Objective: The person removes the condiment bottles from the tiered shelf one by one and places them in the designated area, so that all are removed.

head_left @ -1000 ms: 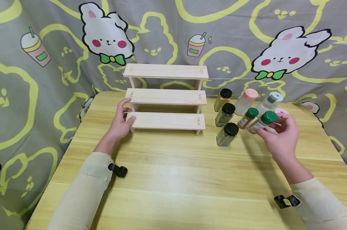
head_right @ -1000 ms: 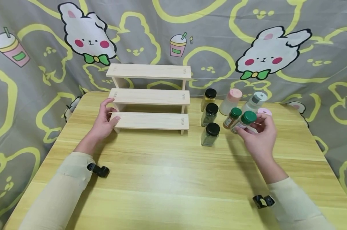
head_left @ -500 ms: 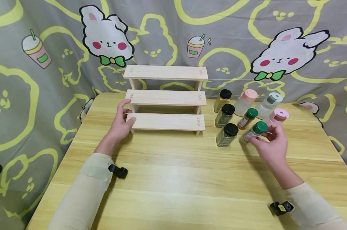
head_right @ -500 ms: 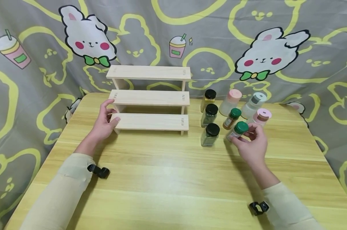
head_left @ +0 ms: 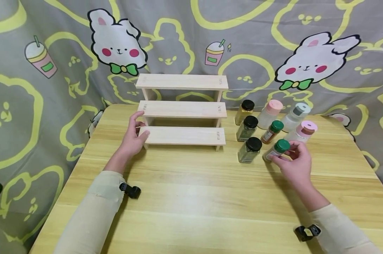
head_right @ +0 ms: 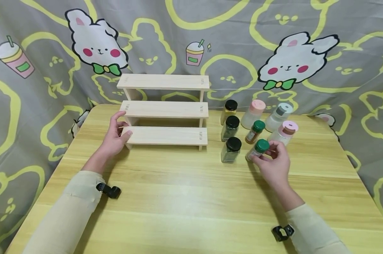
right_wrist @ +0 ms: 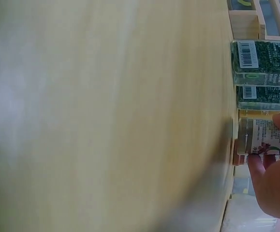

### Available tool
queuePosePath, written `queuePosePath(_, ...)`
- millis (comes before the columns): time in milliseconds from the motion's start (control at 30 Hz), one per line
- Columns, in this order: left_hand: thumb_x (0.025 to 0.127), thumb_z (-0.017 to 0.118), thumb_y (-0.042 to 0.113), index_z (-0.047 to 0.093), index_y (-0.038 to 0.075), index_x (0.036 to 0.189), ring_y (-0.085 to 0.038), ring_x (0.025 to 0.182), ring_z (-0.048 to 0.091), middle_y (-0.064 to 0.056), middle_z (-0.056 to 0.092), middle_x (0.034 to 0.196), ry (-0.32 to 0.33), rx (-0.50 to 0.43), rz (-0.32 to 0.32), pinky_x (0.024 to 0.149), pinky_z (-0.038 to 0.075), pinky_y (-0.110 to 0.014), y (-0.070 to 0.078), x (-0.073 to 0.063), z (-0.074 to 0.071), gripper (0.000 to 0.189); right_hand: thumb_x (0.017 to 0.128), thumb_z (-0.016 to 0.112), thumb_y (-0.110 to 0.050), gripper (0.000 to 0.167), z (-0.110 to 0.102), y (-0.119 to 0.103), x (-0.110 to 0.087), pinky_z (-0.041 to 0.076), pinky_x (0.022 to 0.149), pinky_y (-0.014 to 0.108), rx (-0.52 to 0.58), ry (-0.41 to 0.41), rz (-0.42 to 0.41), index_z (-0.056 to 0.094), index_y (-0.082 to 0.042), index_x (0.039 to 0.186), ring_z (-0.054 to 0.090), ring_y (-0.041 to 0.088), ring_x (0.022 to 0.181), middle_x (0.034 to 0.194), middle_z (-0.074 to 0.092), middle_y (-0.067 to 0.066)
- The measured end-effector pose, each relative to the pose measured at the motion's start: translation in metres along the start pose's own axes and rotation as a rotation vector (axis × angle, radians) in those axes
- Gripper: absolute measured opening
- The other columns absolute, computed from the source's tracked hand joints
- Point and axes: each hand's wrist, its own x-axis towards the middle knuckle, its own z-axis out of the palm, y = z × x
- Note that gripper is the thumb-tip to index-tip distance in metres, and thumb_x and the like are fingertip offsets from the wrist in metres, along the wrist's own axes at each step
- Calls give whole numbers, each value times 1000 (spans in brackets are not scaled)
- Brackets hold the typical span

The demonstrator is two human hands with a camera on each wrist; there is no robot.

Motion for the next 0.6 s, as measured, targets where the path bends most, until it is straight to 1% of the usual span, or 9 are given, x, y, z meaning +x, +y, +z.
queuePosePath(133,97,49,-11,23,13,152,-32,98,44,-30,38,121,-2,10,13,79,40,-32,-2,0,0,65,66,84,16,57,0,3,0,52,71,17,-18,-4,-4,53,-9,107,61,9,86,101,52,2)
queuePosePath(300,98,49,-11,23,12,152,-32,98,44,-31,38,121,-3,10,16,80,40,-33,-2,1,1,65,66,84,17,57,0,6,1,52,72,17,-9,1,4,54,-9,107,60,9,86,101,51,2)
queuePosePath(533,97,48,-11,23,12,153,-35,100,44,-33,37,123,0,34,18,78,41,-33,-1,0,2,65,69,82,17,54,1,7,-1,51,74,17,-26,-26,20,54,-10,107,60,7,87,102,51,2)
queuePosePath(600,97,50,-11,24,16,154,-36,104,43,-32,34,127,22,62,26,82,42,-37,-11,3,2,68,69,82,17,55,2,8,-1,52,74,17,-25,-36,21,53,-7,109,60,7,88,102,51,2)
